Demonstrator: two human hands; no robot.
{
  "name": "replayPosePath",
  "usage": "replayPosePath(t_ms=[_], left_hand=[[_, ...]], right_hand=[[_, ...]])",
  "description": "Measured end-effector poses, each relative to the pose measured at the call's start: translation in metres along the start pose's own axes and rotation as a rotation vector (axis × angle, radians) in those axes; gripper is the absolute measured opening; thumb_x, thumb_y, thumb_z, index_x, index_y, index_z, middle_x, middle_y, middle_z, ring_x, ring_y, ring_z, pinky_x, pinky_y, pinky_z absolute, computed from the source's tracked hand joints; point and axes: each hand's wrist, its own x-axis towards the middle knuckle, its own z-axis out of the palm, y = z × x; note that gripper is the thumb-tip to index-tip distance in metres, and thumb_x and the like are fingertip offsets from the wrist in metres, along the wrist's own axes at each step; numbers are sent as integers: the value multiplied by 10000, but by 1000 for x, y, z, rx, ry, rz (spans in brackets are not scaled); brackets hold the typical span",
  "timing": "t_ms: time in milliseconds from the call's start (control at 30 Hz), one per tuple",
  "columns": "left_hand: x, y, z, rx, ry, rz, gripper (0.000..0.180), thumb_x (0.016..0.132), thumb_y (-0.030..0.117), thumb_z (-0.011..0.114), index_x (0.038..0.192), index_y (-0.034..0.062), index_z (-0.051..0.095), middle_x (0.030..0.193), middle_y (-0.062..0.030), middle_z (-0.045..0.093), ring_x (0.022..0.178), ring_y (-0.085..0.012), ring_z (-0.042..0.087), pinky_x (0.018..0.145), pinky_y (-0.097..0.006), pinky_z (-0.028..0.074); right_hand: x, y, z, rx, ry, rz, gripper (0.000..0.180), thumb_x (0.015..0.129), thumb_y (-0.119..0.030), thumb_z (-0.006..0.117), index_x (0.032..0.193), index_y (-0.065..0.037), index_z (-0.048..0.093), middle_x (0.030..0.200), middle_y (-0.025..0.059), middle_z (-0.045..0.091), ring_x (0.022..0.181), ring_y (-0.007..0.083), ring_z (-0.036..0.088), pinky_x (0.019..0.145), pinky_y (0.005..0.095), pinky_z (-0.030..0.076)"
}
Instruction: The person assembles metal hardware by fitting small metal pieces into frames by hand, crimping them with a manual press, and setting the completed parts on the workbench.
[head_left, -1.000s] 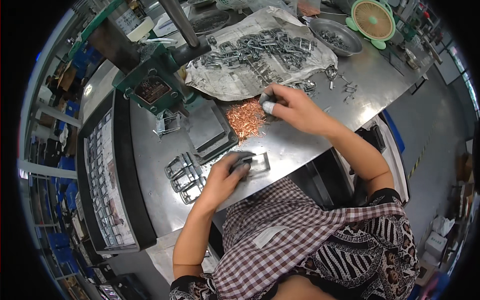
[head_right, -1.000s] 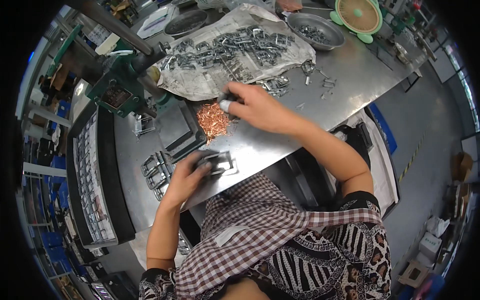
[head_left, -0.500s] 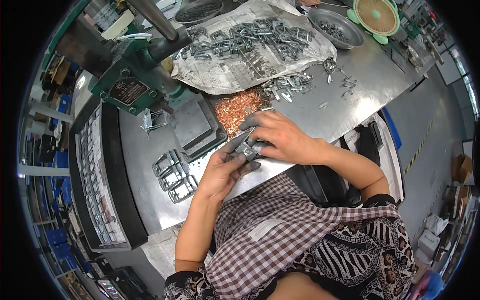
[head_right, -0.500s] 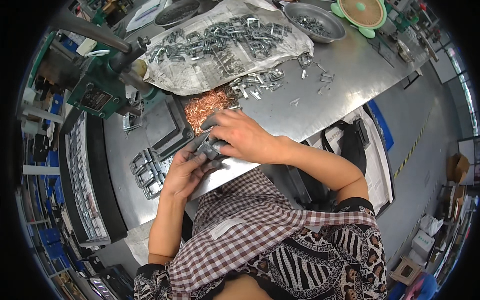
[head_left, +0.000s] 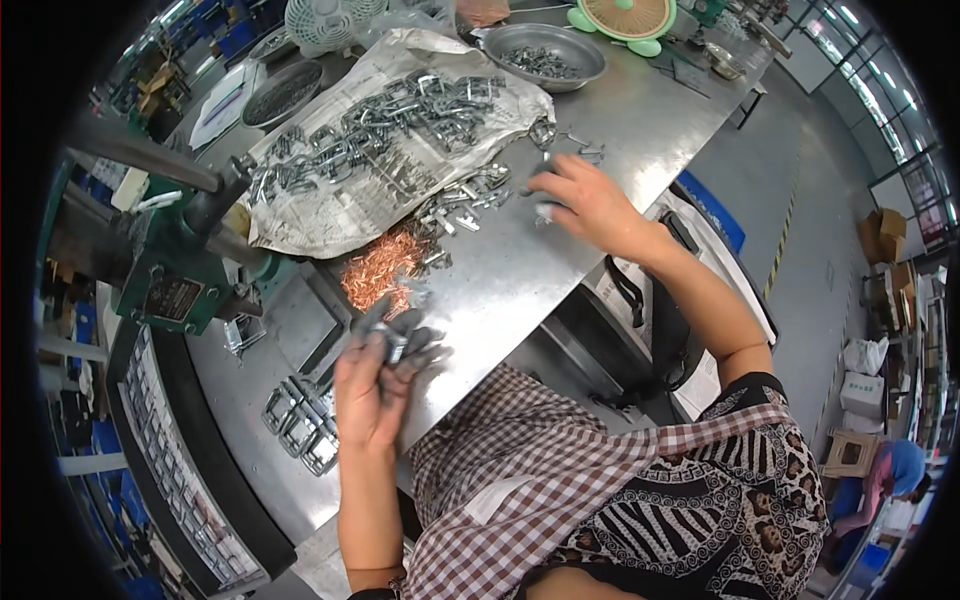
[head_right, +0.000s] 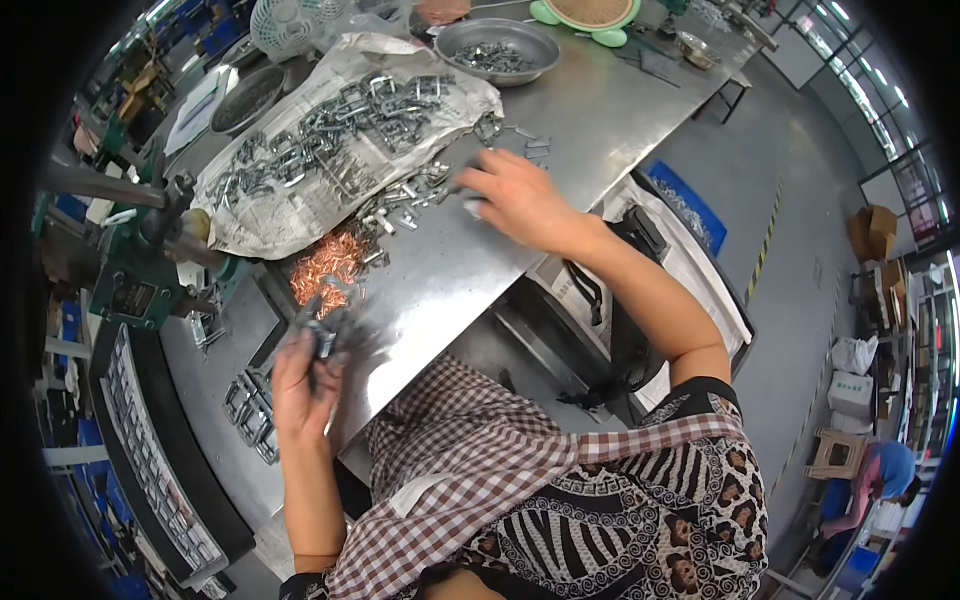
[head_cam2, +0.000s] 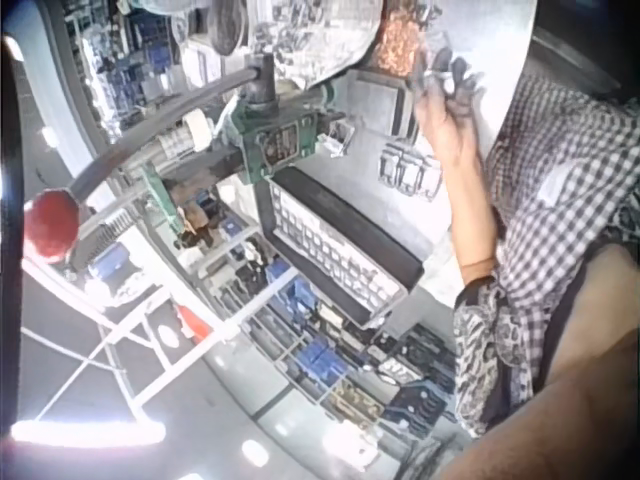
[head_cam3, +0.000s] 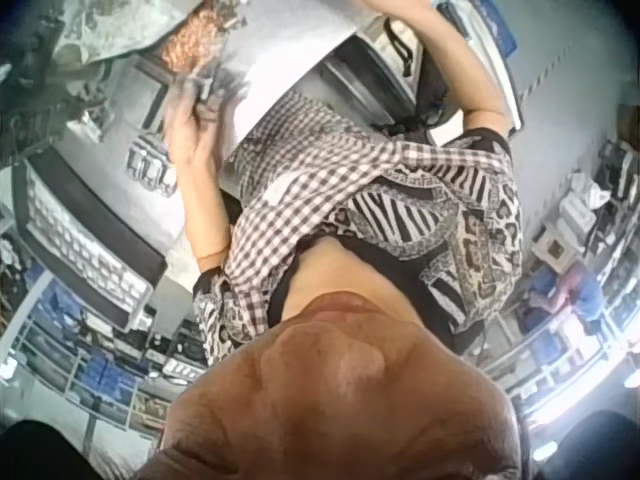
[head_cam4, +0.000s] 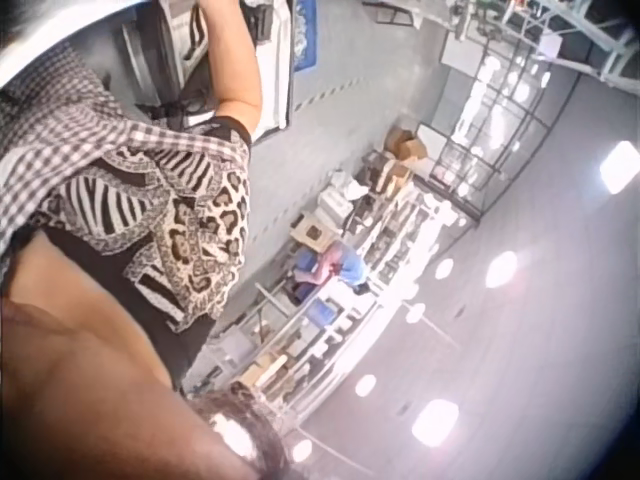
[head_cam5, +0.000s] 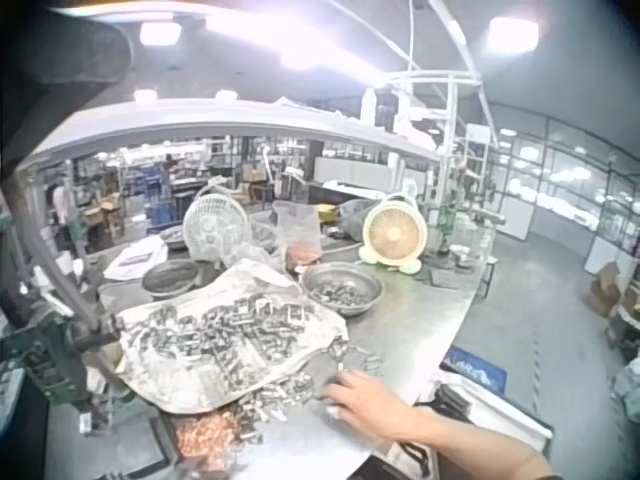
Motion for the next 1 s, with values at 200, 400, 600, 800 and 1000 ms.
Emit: replayPosePath(t_ms=[200, 400, 600, 800, 1000], left_hand=[[-7, 42, -18, 168, 80, 330, 327, 895, 98, 476, 1214, 41, 430, 1105, -115, 567, 923, -196, 595, 713, -282, 515], [-7, 39, -23, 166, 46, 194, 328, 897, 115, 478, 1214, 43, 431, 1082, -92, 579, 926, -208, 592, 700, -252, 495], [-1, 1, 5, 47, -78, 5, 332, 906, 131, 453, 1205, -9, 416, 1064, -161, 573, 931, -260, 598, 660, -291, 528], [1, -13, 5, 44, -61, -190, 331, 933, 154, 388, 1206, -33, 394, 1086, -178, 550, 992, -309, 573, 786, -373, 517], [-8, -3, 1, -17, -167, -204, 350, 922, 109, 391, 1238, -41, 379, 1138, -209, 523, 1030, -309, 555, 804, -361, 512]], right_hand=[[-12, 7, 14, -36, -181, -145, 217, 745, -73, 534, 953, -92, 591, 896, 84, 516, 838, 249, 516, 707, 345, 448], [5, -13, 34, 379, -126, -143, 230, 768, -71, 536, 987, -102, 598, 923, 85, 533, 903, 256, 525, 719, 357, 450], [-3, -44, 29, 94, -145, 53, 228, 709, -172, 618, 915, -83, 576, 879, 95, 504, 851, 269, 523, 665, 390, 436], [8, -50, 44, -85, -143, -88, 368, 630, -238, 681, 945, -97, 556, 843, 84, 474, 817, 257, 512, 684, 365, 437], [15, -45, 33, -21, -236, -164, 370, 630, -167, 690, 965, -76, 561, 875, 88, 491, 845, 269, 507, 717, 389, 443]])
